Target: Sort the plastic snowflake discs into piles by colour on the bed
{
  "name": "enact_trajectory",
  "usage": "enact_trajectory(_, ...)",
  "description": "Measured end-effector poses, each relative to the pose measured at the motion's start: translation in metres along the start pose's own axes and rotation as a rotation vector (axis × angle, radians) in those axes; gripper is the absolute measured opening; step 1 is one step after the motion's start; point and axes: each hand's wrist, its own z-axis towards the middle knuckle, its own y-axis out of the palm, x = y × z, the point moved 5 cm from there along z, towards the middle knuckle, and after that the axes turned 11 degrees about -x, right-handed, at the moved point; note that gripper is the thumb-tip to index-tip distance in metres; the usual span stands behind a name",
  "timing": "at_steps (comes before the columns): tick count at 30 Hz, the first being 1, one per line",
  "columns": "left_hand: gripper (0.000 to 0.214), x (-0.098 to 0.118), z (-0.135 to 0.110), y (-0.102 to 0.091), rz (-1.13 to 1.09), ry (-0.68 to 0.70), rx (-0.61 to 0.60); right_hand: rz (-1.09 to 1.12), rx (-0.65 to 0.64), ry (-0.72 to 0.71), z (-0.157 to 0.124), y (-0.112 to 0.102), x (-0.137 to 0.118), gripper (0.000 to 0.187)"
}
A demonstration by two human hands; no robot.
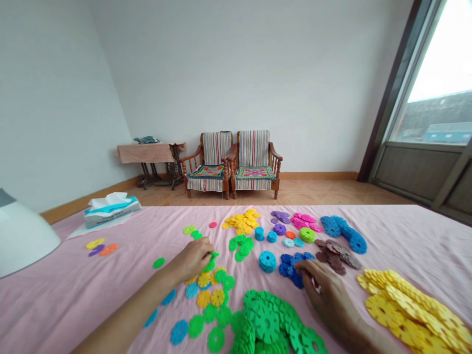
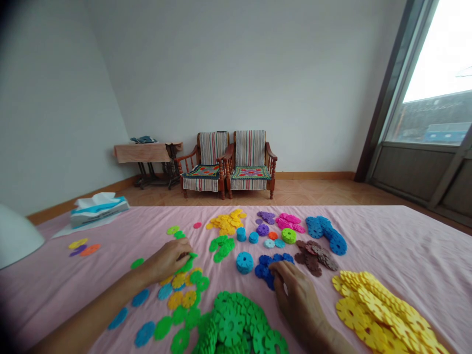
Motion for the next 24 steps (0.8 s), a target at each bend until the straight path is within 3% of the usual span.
enact_trajectory(7, 0.026, -0.002, 0.004, 0.000, -0.010, -0.026, 0.059, 0.003, -0.010, -0.008, -0.001, 0.001, 0.002, 0.021)
enact_trajectory(15, 0.021, 0.015, 0.036, 0.001, -0.013, -0.104, 0.176, -0.007, 0.006, -0.015, 0.001, -0.001, -0.001, 0.022)
enact_trajectory(18, 0.021, 0.014, 0.035, -0.001, -0.068, -0.114, 0.220, -0.004, 0.013, -0.017, 0.001, -0.003, -0.003, 0.023)
enact_trajectory(21, 0.017, 0.005, 0.022, -0.003, -0.119, -0.153, 0.183, -0.008, -0.002, -0.018, 0.002, -0.002, -0.004, 0.023)
enact_trajectory(24, 0.009, -0.008, 0.007, 0.000, -0.132, -0.191, 0.058, -0.017, -0.014, -0.021, 0.002, 0.000, -0.003, 0.022)
